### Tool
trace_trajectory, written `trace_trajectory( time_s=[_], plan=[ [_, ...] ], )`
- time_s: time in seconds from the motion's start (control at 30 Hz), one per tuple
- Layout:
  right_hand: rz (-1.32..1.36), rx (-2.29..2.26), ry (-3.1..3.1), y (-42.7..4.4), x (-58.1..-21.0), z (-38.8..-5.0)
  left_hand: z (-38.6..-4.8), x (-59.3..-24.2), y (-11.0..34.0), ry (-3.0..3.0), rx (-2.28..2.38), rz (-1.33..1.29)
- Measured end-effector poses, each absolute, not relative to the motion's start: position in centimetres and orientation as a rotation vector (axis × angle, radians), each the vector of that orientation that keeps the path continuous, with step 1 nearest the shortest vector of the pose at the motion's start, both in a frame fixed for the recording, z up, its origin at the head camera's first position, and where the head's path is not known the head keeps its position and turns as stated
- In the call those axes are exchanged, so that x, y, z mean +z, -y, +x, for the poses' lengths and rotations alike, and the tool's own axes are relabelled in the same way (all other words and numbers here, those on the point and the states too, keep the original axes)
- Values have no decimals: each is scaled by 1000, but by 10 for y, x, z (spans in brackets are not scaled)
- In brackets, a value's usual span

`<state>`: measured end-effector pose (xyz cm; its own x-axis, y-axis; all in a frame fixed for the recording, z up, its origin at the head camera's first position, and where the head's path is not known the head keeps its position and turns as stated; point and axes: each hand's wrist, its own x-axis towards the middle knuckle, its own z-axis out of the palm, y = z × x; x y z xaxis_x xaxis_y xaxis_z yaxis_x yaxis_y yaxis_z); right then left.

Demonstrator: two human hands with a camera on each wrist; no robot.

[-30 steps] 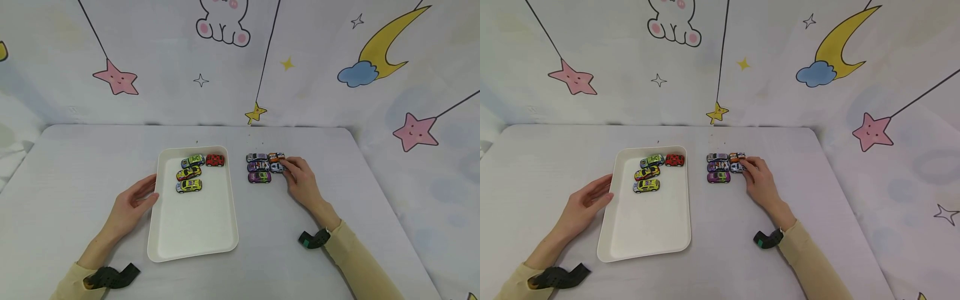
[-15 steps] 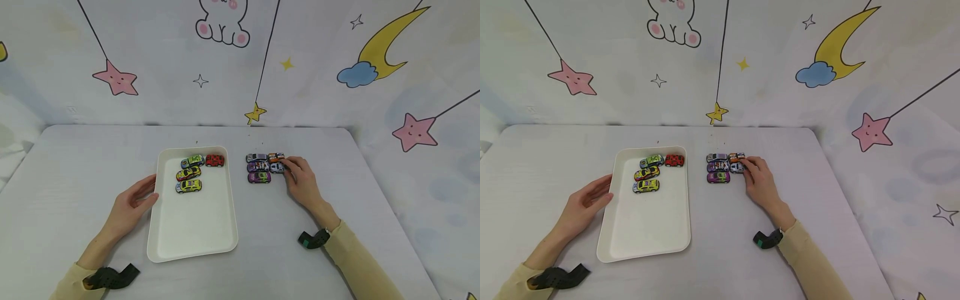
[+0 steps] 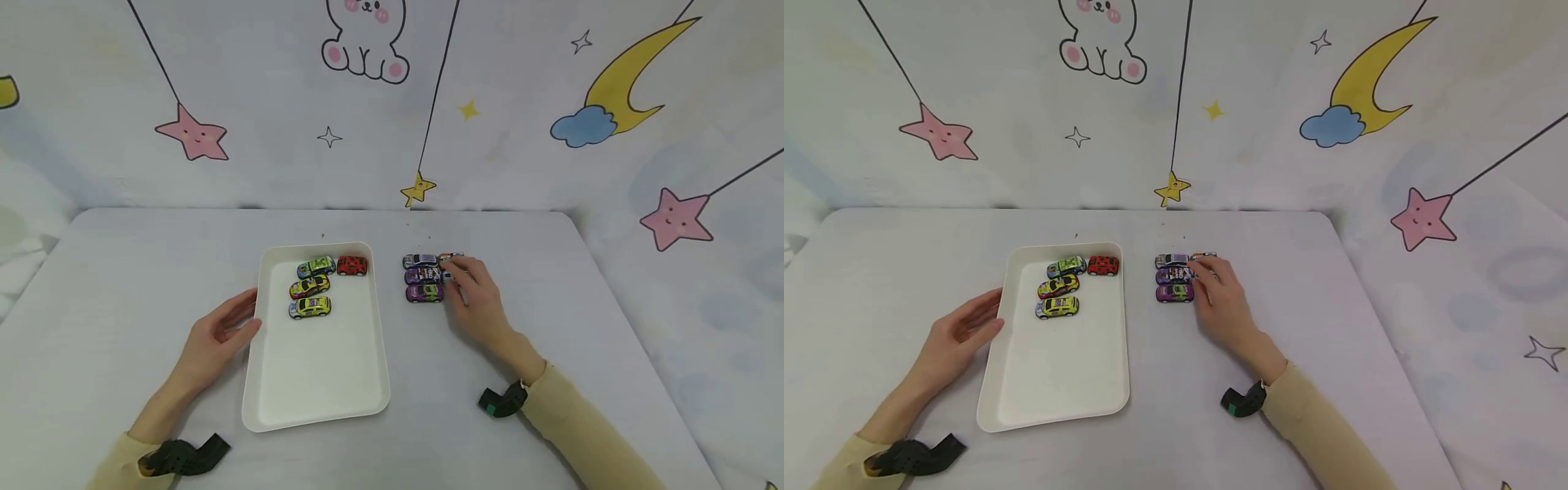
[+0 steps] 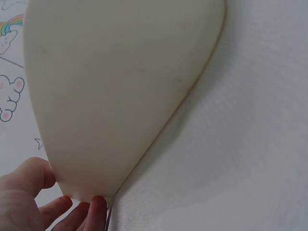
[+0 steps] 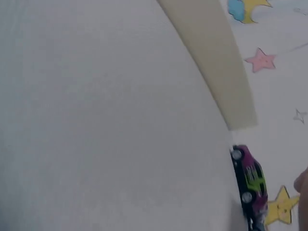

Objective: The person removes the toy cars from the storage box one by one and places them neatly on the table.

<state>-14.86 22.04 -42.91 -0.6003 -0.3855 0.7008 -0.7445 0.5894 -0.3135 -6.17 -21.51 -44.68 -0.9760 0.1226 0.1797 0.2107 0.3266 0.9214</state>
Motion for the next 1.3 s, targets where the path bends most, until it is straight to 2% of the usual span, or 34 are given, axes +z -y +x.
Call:
trace_trajectory(
  time_s=[0.4, 0.67, 1.3],
  plan=[
    [1187, 744, 2513, -146, -399, -155, -62, -449, 215, 2493, -1749, -313],
    [1204, 592, 2725, -109, -392, -171, -63, -450, 215, 2500, -1706, -307],
    [1259, 335, 2742, -79, -400, -191, -62, -452, 215, 2508, -1695, -293]
  ],
)
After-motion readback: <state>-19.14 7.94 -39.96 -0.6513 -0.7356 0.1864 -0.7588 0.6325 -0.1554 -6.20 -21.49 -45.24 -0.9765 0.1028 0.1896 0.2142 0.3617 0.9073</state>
